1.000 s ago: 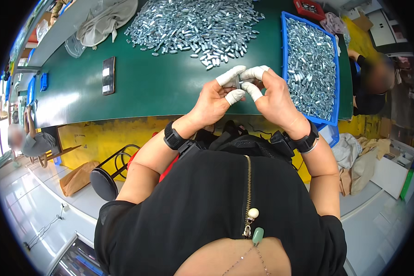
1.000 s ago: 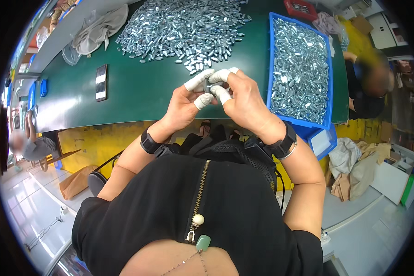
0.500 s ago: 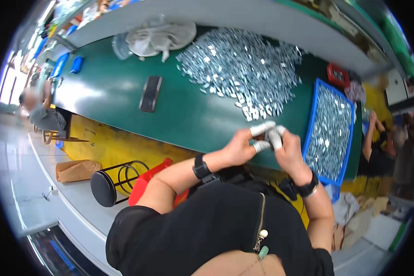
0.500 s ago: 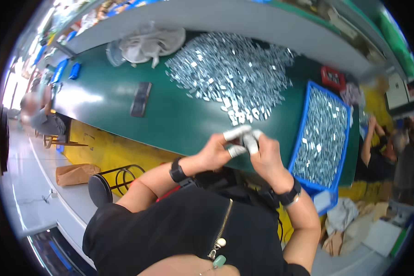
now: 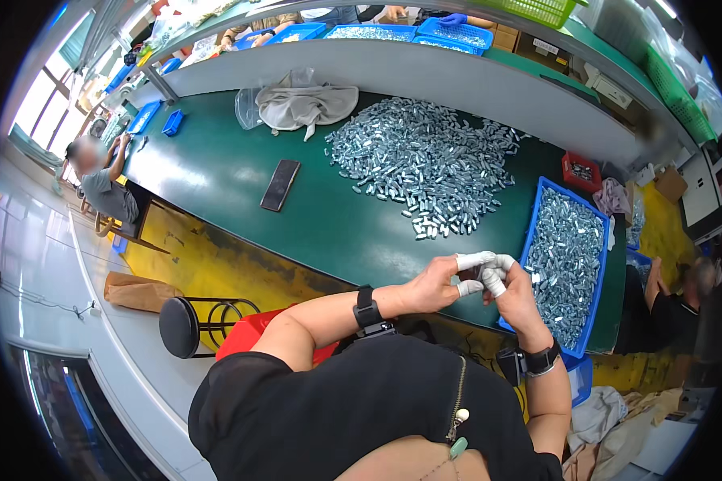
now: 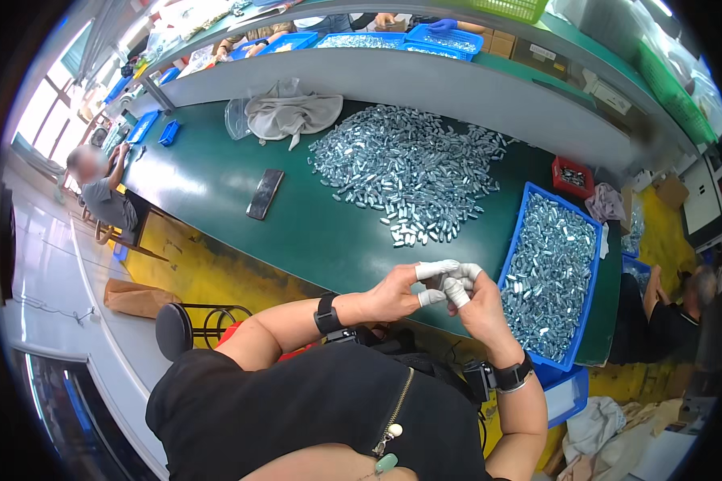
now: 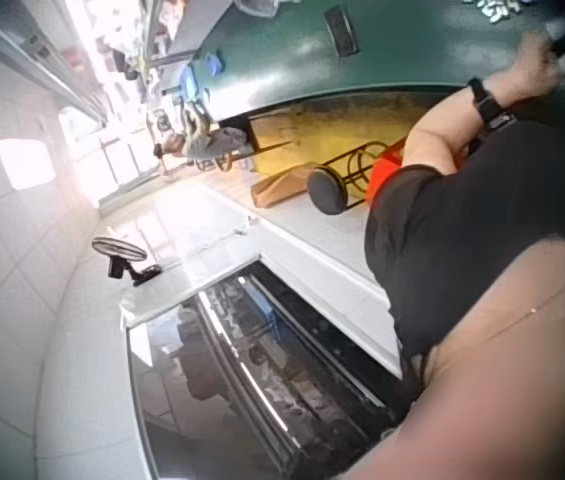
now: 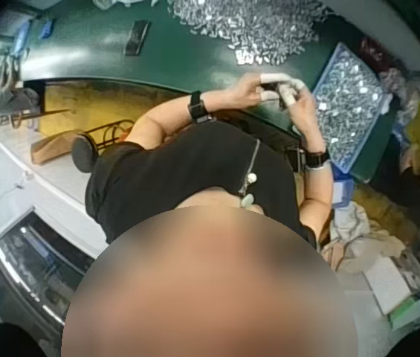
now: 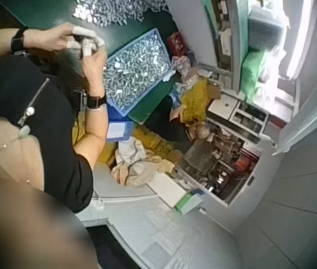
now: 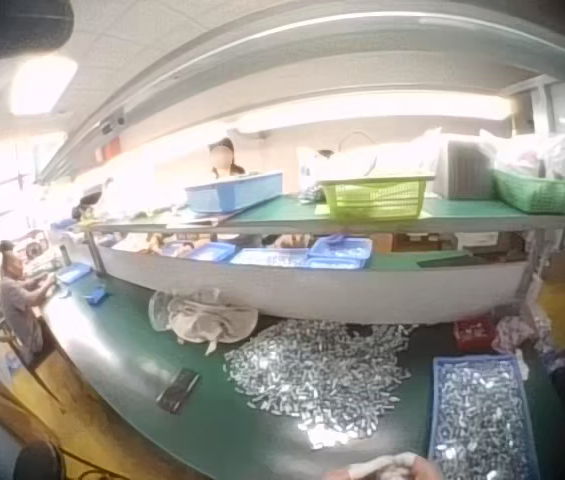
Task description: The recorder is sorting small metal components on a workbench and organizing them into blue plastic trays.
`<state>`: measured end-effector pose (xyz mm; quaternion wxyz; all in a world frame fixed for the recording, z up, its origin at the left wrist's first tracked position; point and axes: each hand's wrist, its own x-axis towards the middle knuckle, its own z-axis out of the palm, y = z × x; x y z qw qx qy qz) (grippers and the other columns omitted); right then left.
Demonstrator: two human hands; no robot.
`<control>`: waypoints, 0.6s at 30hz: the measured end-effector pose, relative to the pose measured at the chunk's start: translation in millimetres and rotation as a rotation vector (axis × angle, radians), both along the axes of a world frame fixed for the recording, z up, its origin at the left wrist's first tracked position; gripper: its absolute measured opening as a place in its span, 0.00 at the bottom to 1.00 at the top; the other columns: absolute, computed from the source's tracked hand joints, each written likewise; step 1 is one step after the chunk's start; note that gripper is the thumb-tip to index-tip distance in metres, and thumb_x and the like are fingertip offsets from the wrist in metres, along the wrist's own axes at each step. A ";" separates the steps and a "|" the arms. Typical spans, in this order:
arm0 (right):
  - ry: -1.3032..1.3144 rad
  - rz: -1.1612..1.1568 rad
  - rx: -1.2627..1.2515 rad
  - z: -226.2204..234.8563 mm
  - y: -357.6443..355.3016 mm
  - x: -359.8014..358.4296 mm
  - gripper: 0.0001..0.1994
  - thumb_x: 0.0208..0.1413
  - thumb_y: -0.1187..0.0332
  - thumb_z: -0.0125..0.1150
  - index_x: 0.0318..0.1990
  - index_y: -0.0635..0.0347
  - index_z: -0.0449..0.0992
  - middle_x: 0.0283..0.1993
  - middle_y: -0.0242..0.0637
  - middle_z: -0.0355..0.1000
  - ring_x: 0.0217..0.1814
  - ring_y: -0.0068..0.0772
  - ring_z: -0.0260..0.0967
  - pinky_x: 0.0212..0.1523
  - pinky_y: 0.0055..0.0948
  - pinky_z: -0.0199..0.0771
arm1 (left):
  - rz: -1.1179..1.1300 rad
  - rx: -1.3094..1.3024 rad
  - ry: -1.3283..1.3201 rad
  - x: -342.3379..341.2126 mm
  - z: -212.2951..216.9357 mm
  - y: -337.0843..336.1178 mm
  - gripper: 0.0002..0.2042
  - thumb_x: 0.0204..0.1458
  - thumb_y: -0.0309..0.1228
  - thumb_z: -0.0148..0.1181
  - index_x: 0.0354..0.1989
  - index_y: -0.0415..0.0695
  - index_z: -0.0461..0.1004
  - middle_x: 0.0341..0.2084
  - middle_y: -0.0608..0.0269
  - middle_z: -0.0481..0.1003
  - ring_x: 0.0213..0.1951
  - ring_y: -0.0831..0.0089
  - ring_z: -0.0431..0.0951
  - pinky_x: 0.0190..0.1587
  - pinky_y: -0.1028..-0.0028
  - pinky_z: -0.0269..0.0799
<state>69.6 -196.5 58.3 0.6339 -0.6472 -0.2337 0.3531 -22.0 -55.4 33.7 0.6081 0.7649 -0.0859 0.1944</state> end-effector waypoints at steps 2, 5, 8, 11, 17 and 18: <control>-0.122 0.008 0.013 -5.9 -17.3 6.0 0.06 0.56 0.69 0.54 0.33 0.62 0.68 0.19 0.28 0.65 0.19 0.16 0.60 0.20 0.18 0.59 | -0.032 -0.066 0.117 4.4 6.9 -15.0 0.23 0.50 0.22 0.54 0.57 0.43 0.61 0.32 0.61 0.73 0.32 0.76 0.72 0.38 0.73 0.69; -0.363 0.025 0.038 -12.3 -38.9 12.8 0.05 0.56 0.71 0.53 0.32 0.61 0.67 0.19 0.27 0.65 0.19 0.16 0.60 0.20 0.18 0.59 | -0.091 -0.208 0.351 10.9 13.0 -34.8 0.22 0.51 0.20 0.52 0.56 0.40 0.60 0.33 0.60 0.73 0.33 0.75 0.72 0.38 0.73 0.70; -0.648 -0.035 0.116 -13.1 -55.1 13.5 0.05 0.56 0.71 0.52 0.30 0.59 0.65 0.19 0.27 0.64 0.18 0.15 0.59 0.18 0.16 0.57 | -0.203 -0.440 0.487 17.9 6.6 -53.4 0.21 0.53 0.22 0.52 0.56 0.38 0.59 0.30 0.63 0.72 0.30 0.78 0.70 0.34 0.75 0.70; -0.044 0.064 0.136 -20.6 -69.0 26.2 0.05 0.56 0.72 0.52 0.30 0.60 0.65 0.19 0.28 0.64 0.18 0.16 0.60 0.18 0.19 0.58 | -0.056 -0.208 0.208 15.1 3.2 -71.1 0.19 0.54 0.24 0.50 0.55 0.38 0.60 0.28 0.64 0.72 0.28 0.80 0.69 0.31 0.77 0.68; 0.232 0.128 0.112 -30.0 -65.4 27.5 0.04 0.55 0.72 0.52 0.32 0.62 0.66 0.19 0.32 0.64 0.21 0.20 0.63 0.22 0.24 0.64 | -0.005 -0.067 0.041 13.5 -4.4 -68.8 0.19 0.57 0.28 0.47 0.57 0.42 0.59 0.28 0.67 0.70 0.27 0.82 0.68 0.30 0.79 0.67; -0.030 0.103 0.136 -30.3 -62.2 23.2 0.04 0.55 0.72 0.52 0.32 0.62 0.67 0.20 0.31 0.65 0.21 0.22 0.64 0.23 0.24 0.64 | -0.026 -0.201 0.192 12.3 -4.9 -66.4 0.18 0.57 0.29 0.47 0.56 0.42 0.60 0.27 0.67 0.70 0.27 0.82 0.68 0.30 0.79 0.67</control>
